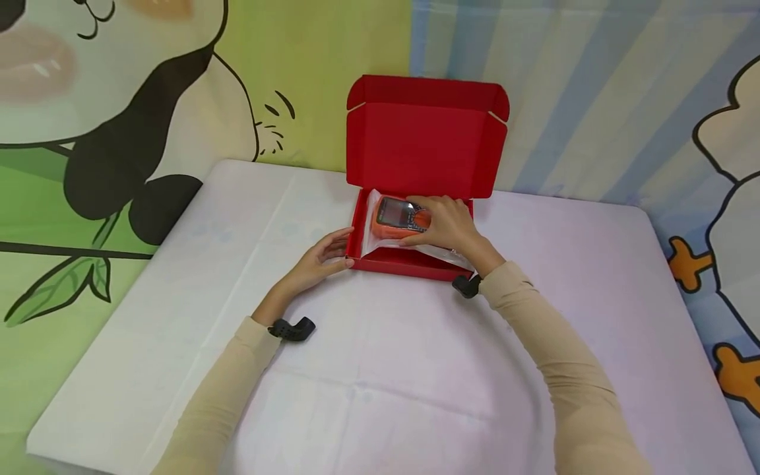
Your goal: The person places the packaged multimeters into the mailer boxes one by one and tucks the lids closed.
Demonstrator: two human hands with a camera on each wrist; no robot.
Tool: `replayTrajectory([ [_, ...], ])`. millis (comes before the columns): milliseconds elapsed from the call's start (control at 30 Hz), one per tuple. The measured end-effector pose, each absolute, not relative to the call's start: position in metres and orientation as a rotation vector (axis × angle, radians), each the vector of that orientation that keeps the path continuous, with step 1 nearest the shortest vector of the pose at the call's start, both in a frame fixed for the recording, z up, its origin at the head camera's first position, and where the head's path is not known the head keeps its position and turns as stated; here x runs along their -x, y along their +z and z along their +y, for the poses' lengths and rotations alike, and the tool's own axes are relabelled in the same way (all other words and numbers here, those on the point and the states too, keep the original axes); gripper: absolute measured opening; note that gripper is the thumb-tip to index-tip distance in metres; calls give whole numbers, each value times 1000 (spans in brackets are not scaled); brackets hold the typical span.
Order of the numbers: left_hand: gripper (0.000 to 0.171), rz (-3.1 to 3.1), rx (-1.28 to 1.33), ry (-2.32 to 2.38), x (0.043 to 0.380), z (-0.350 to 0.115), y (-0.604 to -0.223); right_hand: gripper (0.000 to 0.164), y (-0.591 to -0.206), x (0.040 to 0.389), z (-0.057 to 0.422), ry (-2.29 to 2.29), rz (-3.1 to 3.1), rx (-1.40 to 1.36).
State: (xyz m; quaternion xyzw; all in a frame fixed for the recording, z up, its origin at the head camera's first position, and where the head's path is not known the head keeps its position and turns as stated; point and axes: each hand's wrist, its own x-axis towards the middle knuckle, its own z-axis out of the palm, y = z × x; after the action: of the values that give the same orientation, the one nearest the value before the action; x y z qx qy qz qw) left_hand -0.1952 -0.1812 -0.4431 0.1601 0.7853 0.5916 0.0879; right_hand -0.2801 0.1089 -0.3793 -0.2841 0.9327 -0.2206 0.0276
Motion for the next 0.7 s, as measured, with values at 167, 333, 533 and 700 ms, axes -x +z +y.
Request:
replayTrajectory([
  [167,69,2346,-462,1758,202,-181,-459,88,-387,286,106,-705,2851,816],
  [333,70,2355,-439,1756,210,-183,-475,89,-399,291,104,-663,2845,782],
  [533,68,2370,-460,1770,210,-185,-476,90,-407,291,101,-676,2843,794],
  [700,68,2369,-474,1768,209,-186,-476,91,-413,291,100,-663,2850,794],
])
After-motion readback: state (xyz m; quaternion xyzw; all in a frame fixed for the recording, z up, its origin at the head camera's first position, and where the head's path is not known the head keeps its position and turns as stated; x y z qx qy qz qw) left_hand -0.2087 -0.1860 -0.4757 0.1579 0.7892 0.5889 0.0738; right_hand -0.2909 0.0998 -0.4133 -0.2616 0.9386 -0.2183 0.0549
